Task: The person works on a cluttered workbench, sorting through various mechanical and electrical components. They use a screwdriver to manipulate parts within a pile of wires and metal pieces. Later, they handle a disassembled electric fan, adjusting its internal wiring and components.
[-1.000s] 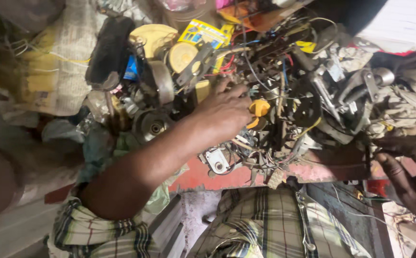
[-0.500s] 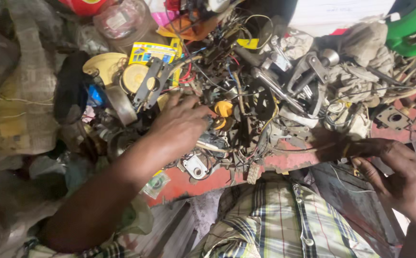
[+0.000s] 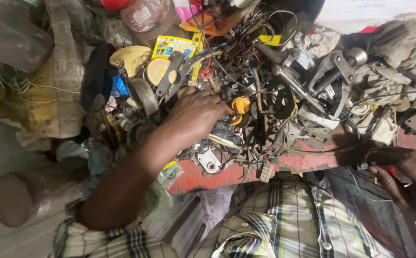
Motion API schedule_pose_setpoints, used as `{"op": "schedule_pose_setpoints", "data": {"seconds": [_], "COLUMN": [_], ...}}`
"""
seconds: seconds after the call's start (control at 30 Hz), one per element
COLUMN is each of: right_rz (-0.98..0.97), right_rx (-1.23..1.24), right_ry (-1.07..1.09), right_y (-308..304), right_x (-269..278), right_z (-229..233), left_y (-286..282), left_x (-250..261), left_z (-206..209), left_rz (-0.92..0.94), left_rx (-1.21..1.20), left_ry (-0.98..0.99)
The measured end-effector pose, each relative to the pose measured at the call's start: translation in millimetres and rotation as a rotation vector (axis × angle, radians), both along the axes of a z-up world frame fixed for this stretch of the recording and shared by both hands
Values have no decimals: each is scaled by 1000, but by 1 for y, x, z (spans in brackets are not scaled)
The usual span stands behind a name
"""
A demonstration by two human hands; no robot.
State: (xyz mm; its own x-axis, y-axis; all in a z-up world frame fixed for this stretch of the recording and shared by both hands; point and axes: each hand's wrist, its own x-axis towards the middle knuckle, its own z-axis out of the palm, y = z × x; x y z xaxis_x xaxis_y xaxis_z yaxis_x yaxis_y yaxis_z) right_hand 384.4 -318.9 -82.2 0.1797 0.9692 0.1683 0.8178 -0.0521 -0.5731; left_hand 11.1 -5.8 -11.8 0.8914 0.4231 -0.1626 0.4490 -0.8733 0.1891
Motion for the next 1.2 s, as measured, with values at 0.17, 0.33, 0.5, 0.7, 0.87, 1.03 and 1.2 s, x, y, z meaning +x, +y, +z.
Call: {"op": "schedule_pose_setpoints", "data": {"seconds": [0.17, 0.33, 0.5, 0.7, 0.87, 1.03, 1.2], "right_rz": [69, 25, 42, 0, 53, 102, 53], "right_rx": [6, -77, -16, -30, 64, 59, -86], "right_ry": [-9, -12, -30, -20, -71, -14, -115], "right_y": [8, 9, -4, -14, -12, 2, 9], "right_x": [-8, -10, 0, 7, 7, -1, -8], "right_z": [9, 5, -11, -18, -24, -20, -17], "left_y": [-6, -5, -2, 5, 7, 7, 1], "left_x": [12, 14, 5, 2, 2, 31, 62], "left_z": [-13, -13, -11, -12, -7, -16, -23], "left_rz": [10, -5, -60, -87, -61, 130, 244], "left_rx": [213, 223, 161, 87, 36, 21, -132], "left_ry": [-13, 96, -95, -52, -49, -252, -210]}}
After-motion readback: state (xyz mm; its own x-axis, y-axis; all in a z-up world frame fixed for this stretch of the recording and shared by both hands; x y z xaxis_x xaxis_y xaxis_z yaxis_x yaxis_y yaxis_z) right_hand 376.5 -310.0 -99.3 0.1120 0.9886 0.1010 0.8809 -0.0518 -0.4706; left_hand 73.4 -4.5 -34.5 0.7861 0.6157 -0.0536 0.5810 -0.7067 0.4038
